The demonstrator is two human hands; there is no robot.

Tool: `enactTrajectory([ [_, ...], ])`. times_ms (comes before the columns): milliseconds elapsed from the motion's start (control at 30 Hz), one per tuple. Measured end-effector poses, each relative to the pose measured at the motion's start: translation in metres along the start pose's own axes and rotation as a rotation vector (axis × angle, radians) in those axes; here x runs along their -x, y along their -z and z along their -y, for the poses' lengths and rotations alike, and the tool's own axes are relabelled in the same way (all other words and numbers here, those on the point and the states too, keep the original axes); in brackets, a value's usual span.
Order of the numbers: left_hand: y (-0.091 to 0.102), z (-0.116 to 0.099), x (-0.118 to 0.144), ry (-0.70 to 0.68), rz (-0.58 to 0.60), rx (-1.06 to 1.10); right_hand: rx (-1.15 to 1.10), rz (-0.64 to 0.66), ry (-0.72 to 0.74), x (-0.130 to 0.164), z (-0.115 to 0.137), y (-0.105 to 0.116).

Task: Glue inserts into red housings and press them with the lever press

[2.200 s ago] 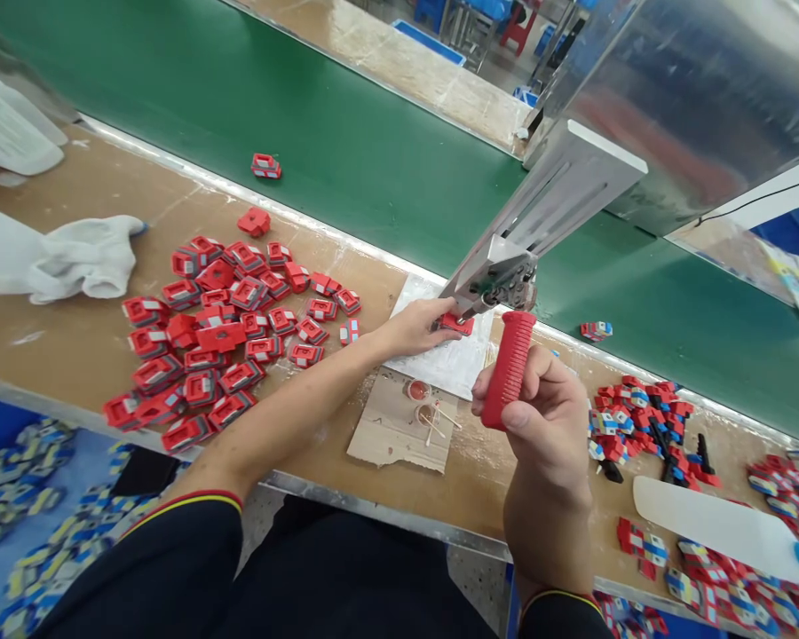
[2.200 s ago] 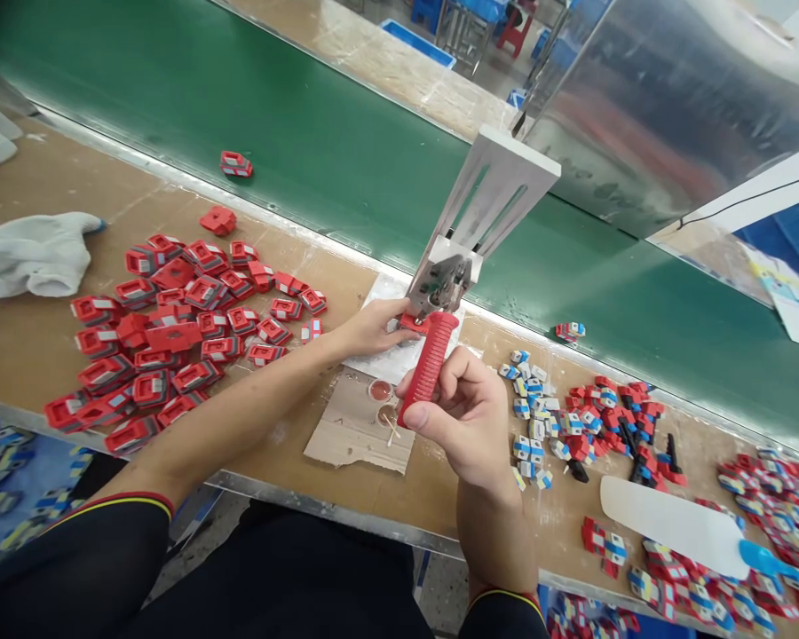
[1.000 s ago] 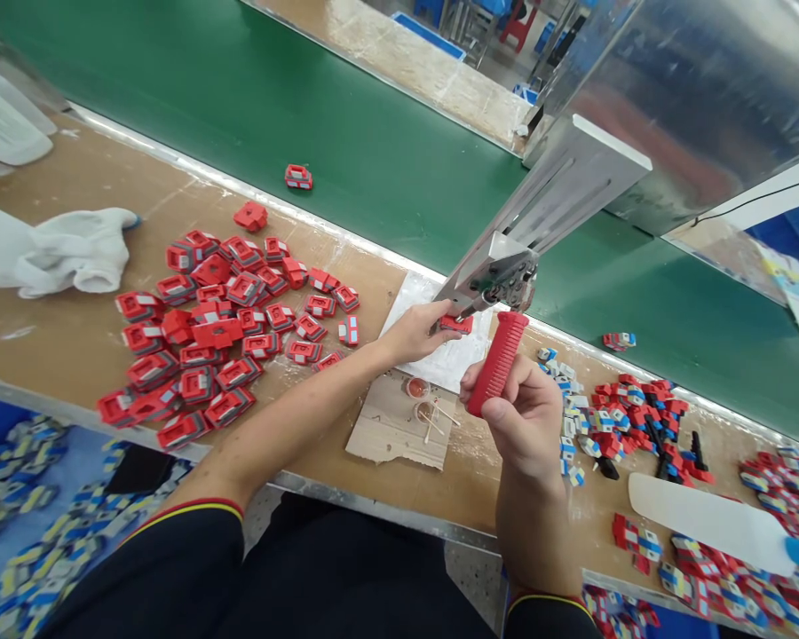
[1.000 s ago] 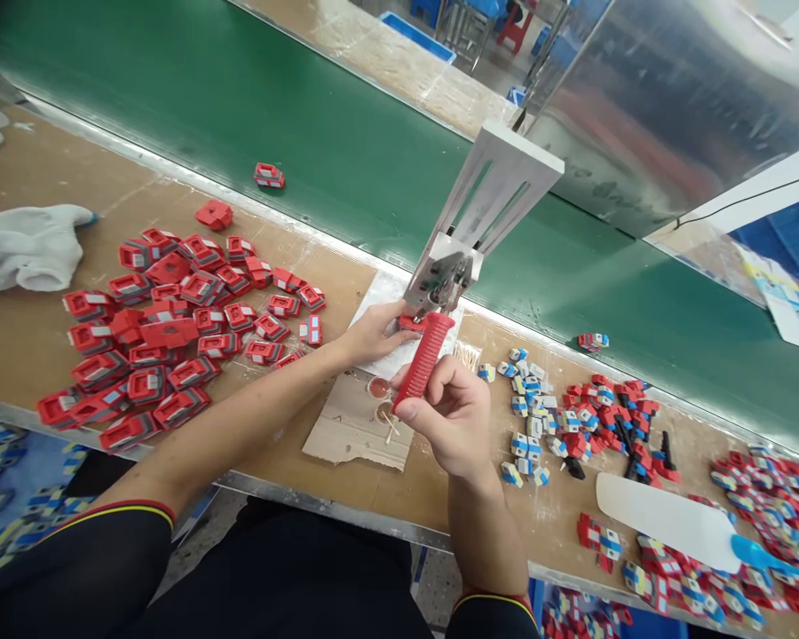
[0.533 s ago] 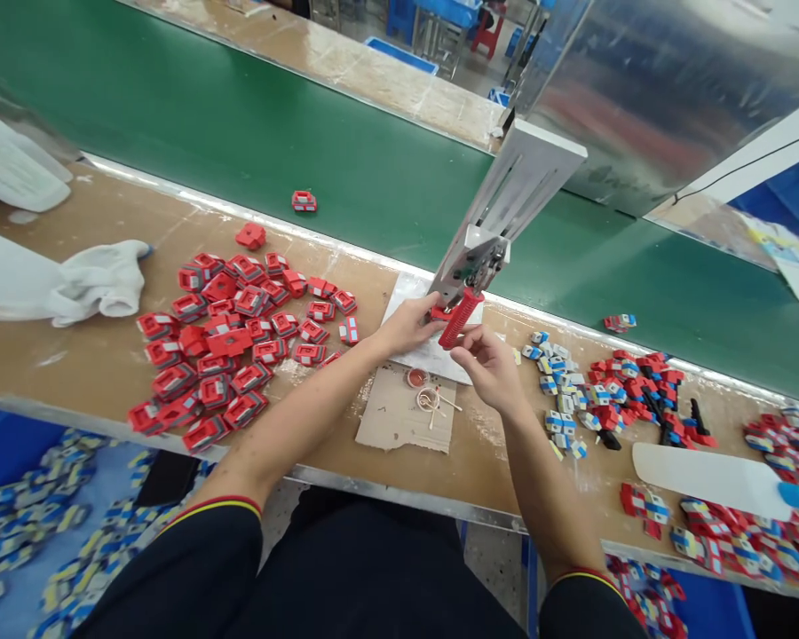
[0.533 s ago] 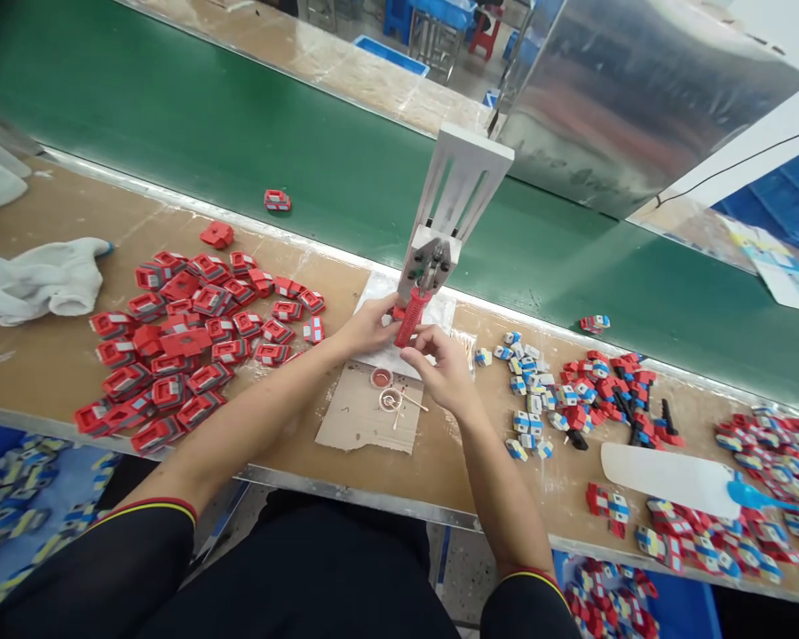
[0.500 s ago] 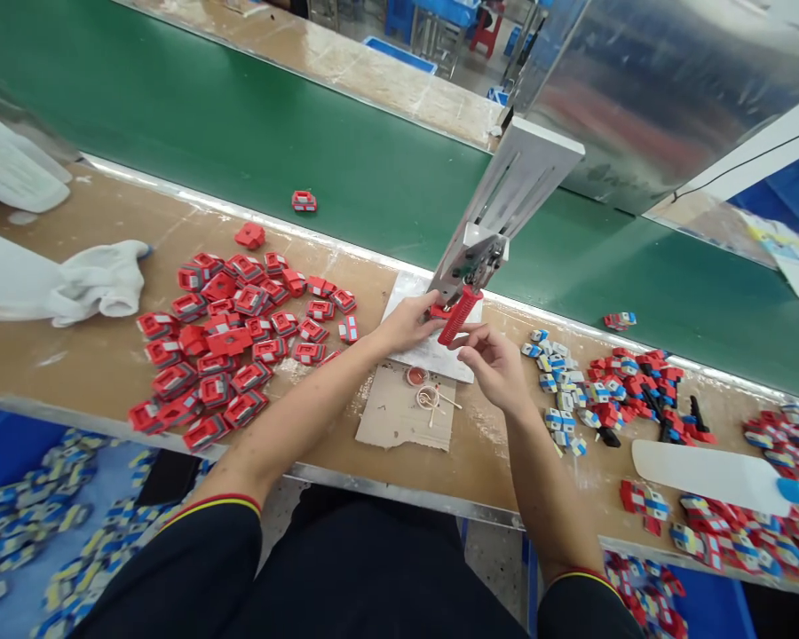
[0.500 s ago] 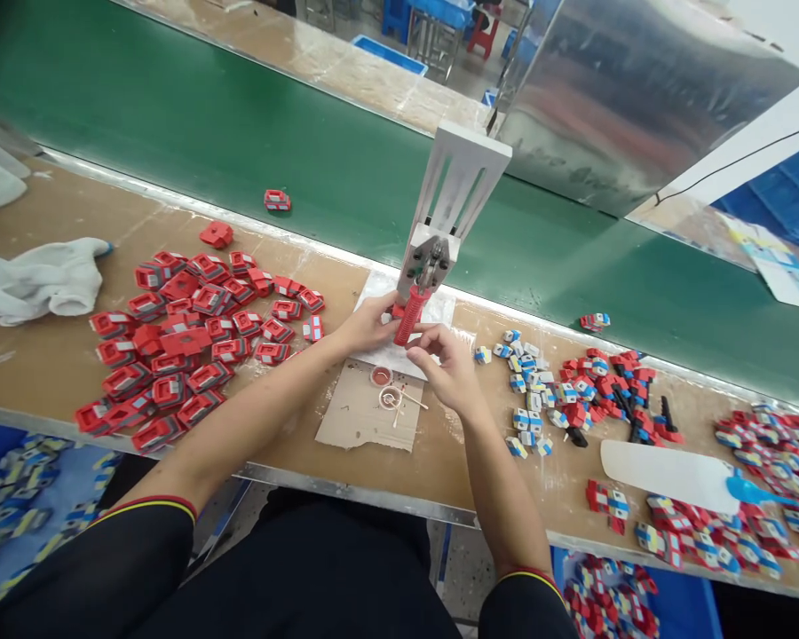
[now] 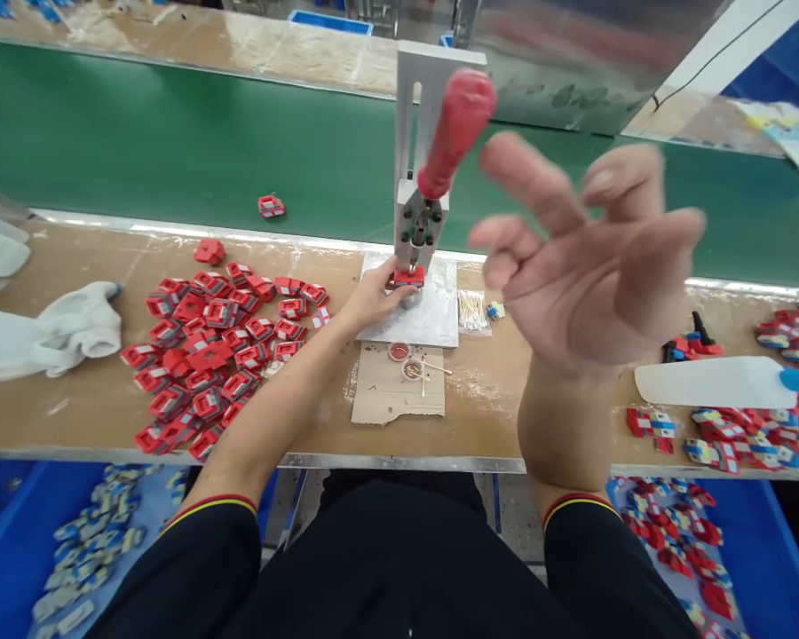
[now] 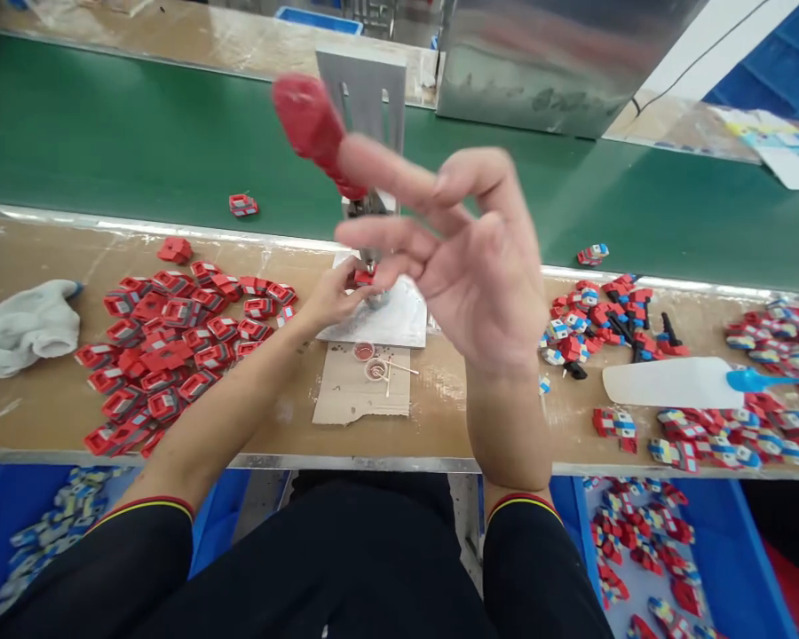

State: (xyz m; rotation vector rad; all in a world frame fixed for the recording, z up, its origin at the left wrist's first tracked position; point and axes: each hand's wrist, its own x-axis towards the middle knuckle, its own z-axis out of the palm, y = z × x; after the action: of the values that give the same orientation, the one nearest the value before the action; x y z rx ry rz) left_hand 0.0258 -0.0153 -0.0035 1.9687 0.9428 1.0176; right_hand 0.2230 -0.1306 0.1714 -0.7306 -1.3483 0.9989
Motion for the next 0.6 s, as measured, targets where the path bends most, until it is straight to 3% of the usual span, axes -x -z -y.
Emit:
enactTrajectory([
  [100,0.004,0.001,-0.002,-0.003,0.025,0.011,0.060,-0.187,0.095,0.003,-0.024,0.022],
  [200,0.007,0.000,-0.003,-0.018,0.041,0.010,0.160,-0.263,0.019,0.012,-0.091,0.042],
  [333,0.007,-0.003,0.000,-0.026,0.037,0.023,0.446,-0.098,-0.243,0.024,-0.167,0.047],
  [433,0.003,0.002,0.002,-0.023,0.007,0.033,0.518,0.051,-0.284,0.025,-0.185,0.038],
  [500,-0.002,0.008,0.003,-0.027,-0.026,0.045,0.503,0.079,-0.254,0.022,-0.185,0.031],
  [600,-0.008,0.016,0.004,-0.018,-0.086,0.048,0.437,-0.084,-0.169,0.018,-0.176,0.024],
])
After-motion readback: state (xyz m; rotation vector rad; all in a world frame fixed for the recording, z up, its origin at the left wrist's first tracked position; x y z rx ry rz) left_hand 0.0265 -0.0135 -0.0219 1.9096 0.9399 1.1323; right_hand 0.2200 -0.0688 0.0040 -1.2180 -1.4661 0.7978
